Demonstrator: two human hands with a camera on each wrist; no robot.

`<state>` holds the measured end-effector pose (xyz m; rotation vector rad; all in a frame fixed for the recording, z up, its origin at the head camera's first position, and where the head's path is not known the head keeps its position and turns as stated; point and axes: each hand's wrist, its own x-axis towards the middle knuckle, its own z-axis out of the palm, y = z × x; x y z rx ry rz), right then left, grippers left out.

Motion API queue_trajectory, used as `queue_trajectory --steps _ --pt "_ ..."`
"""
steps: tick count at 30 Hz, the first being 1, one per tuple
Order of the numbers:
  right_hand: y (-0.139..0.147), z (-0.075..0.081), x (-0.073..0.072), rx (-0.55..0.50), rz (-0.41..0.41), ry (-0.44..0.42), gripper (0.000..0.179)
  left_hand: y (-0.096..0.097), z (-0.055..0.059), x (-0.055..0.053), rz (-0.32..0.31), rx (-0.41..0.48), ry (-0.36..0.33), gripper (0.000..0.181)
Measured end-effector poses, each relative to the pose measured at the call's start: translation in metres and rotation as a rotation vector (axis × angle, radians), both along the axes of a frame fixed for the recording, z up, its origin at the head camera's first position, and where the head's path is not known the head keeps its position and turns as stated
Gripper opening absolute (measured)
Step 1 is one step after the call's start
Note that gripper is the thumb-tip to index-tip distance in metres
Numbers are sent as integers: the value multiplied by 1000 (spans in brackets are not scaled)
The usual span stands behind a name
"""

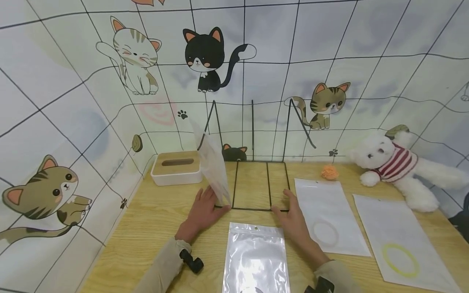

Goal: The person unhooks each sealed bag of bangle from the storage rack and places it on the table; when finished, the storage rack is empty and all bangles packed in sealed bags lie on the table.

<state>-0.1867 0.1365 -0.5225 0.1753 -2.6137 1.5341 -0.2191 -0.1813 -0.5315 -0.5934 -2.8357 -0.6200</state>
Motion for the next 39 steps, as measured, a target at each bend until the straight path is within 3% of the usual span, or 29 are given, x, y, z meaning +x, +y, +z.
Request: queue_trajectory --steps 7,12,20,29,39 --pt "-6 -8 -8 139 -18 70 81 0 3 0 6 -17 0 84" --pt "-10 -6 -8 292 -33 71 85 0 5 1 3 2 20 83" --pt "-15 -4 -7 442 -16 44 98 -3 5 1 14 6 11 83" --pt "-17 -3 -5 496 -11 40 97 -4 5 3 8 2 17 83" --pt "-14 -4 -3 509 -4 28 96 -2 -2 -1 20 -22 14 82"
